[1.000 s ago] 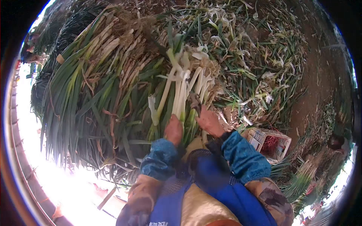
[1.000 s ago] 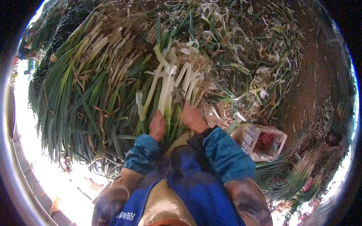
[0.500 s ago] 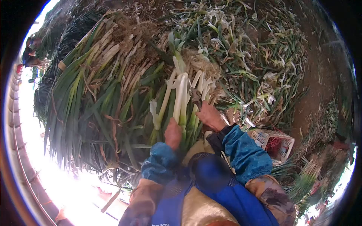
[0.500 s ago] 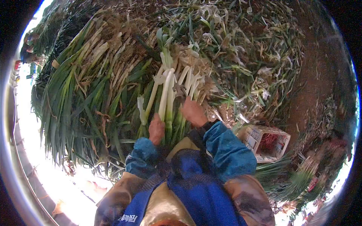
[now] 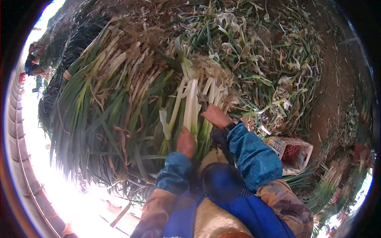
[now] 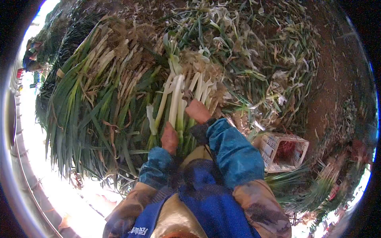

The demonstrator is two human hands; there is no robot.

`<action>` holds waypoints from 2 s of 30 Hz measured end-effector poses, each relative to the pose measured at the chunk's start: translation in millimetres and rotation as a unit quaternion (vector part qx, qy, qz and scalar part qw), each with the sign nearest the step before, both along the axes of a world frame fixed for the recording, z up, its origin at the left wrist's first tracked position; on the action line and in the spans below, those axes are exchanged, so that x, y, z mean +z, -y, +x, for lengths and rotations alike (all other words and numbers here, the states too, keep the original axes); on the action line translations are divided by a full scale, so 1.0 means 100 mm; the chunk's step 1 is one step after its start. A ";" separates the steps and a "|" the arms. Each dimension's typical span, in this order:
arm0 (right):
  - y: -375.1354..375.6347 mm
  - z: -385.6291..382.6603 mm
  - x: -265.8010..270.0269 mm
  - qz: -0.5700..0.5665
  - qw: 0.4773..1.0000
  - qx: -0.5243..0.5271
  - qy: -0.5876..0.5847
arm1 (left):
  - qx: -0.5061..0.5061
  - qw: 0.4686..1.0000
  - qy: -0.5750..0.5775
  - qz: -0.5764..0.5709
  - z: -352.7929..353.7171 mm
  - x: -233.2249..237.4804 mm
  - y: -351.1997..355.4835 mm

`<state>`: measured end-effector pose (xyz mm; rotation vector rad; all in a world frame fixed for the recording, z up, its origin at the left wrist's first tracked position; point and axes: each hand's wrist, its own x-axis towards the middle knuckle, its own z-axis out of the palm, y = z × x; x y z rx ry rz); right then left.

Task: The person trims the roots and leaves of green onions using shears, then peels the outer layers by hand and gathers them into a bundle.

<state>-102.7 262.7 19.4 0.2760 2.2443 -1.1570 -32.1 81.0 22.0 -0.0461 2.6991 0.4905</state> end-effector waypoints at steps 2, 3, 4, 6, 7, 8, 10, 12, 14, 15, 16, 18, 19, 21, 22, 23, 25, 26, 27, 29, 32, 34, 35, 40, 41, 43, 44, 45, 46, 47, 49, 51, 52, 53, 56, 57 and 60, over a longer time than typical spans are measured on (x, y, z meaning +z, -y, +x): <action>-0.07 0.13 -0.08 0.026 0.983 0.176 -0.037 | -0.034 0.993 0.043 0.101 -0.01 0.17 0.08; -0.09 0.28 -0.11 0.086 0.943 0.294 -0.127 | -0.014 0.997 0.025 0.078 0.03 0.11 0.10; 0.00 0.32 0.11 0.103 0.982 0.146 -0.054 | 0.009 0.998 -0.013 0.060 -0.01 -0.03 0.05; 0.01 0.28 0.82 0.044 0.998 0.049 0.009 | 0.001 1.000 0.009 0.025 -0.06 -0.20 0.05; -0.02 0.46 0.38 0.032 0.992 0.046 -0.109 | 0.015 0.993 0.106 0.058 -0.15 0.00 0.06; -0.04 0.35 0.54 -0.015 0.999 0.023 -0.029 | -0.016 0.993 0.090 0.072 -0.16 0.08 0.15; -0.01 0.24 0.47 0.065 0.997 0.020 -0.023 | -0.082 0.982 0.130 0.110 -0.19 0.09 0.31; -0.10 0.27 0.32 0.035 0.997 0.019 -0.072 | -0.156 0.949 0.234 0.142 -0.30 0.16 0.84; 0.00 0.30 0.64 0.055 0.997 0.031 -0.036 | -0.098 0.948 0.284 0.102 -0.11 0.35 1.34; 0.03 0.38 0.74 0.039 0.998 0.044 -0.034 | -0.102 0.944 0.305 0.072 0.06 0.26 1.63; 0.05 0.41 0.82 0.024 0.998 0.056 -0.031 | -0.156 0.937 0.312 0.034 0.41 -0.03 1.98; 0.03 0.36 0.78 0.075 0.993 0.088 0.012 | -0.313 0.905 0.287 -0.015 1.18 -0.48 2.43; -0.02 0.32 0.56 0.103 0.992 0.078 0.005 | -0.262 0.910 0.322 0.019 1.33 -0.38 2.35; -0.03 0.37 0.29 0.120 0.992 0.032 -0.025 | -0.137 0.916 0.356 0.126 1.32 0.13 2.05; -0.03 0.35 0.28 0.108 0.993 -0.007 -0.054 | -0.182 0.924 0.264 0.206 1.41 0.01 2.08; 0.06 0.28 0.52 0.058 0.997 0.008 -0.051 | -0.231 0.919 0.164 0.273 1.50 -0.11 2.11; 0.35 0.43 0.76 0.015 0.996 0.081 -0.021 | -0.316 0.914 0.114 0.228 1.56 -0.11 2.10; 0.47 0.42 0.76 0.025 0.989 0.144 -0.012 | -0.253 0.934 0.181 0.176 1.21 0.11 2.00; 0.54 0.43 0.76 0.034 0.978 0.207 -0.001 | -0.189 0.944 0.242 0.119 0.86 0.33 1.91; 0.48 0.36 0.60 0.046 0.986 0.163 -0.002 | -0.017 0.988 0.148 0.025 0.48 0.13 2.13; 0.38 0.14 0.67 0.050 0.995 0.080 -0.028 | 0.015 0.943 -0.298 -0.145 -0.73 1.12 2.50; 0.36 0.14 0.67 0.079 0.992 0.094 -0.038 | 0.096 0.885 -0.344 -0.300 -1.36 1.65 2.90; 0.36 0.21 0.57 0.106 0.984 0.120 -0.073 | 0.063 0.844 -0.399 -0.353 -1.64 1.82 3.23; 0.44 0.40 0.67 0.072 0.989 0.125 -0.035 | 0.100 0.891 -0.188 -0.401 -2.07 2.03 4.09; 0.48 0.42 0.68 0.070 0.991 0.109 -0.020 | 0.106 0.898 -0.157 -0.398 -2.07 1.92 4.14; 0.52 0.44 0.66 0.047 0.994 0.094 -0.025 | 0.062 0.868 -0.230 -0.435 -1.89 1.67 4.09; 0.51 0.43 0.60 0.030 0.994 0.096 -0.046 | 0.080 0.880 -0.213 -0.417 -1.82 1.55 4.06; 0.49 0.45 0.58 0.013 0.993 0.099 -0.064 | 0.097 0.891 -0.193 -0.398 -1.72 1.44 4.02; 0.54 0.39 0.70 0.030 0.993 0.105 -0.038 | 0.115 0.901 -0.171 -0.382 -1.58 1.43 3.92; 0.63 0.30 0.84 0.046 0.993 0.110 -0.014 | 0.096 0.913 -0.162 -0.362 -1.36 1.42 3.77; 0.61 0.43 0.71 -0.018 0.985 0.122 -0.120 | 0.052 0.937 -0.156 -0.308 -0.90 1.36 3.33; 0.73 0.47 0.86 0.000 0.983 0.145 -0.109 | 0.033 0.963 -0.106 -0.247 -0.45 1.22 2.93; 0.82 0.44 0.97 0.008 0.982 0.158 -0.103 | 0.033 0.973 -0.052 -0.221 -0.26 1.19 2.68; 0.88 0.45 1.09 -0.008 0.983 0.165 -0.083 | 0.022 0.980 -0.024 -0.196 -0.07 1.18 2.46; 0.96 0.57 1.27 -0.025 0.979 0.193 -0.056 | 0.005 0.975 0.123 -0.186 0.41 1.10 1.89; 0.99 0.61 1.27 -0.014 0.975 0.211 -0.073 | -0.004 0.977 0.125 -0.174 0.56 1.10 1.77; 0.99 0.67 1.07 0.021 0.969 0.233 -0.082 | -0.019 0.971 0.191 -0.139 0.82 1.23 1.52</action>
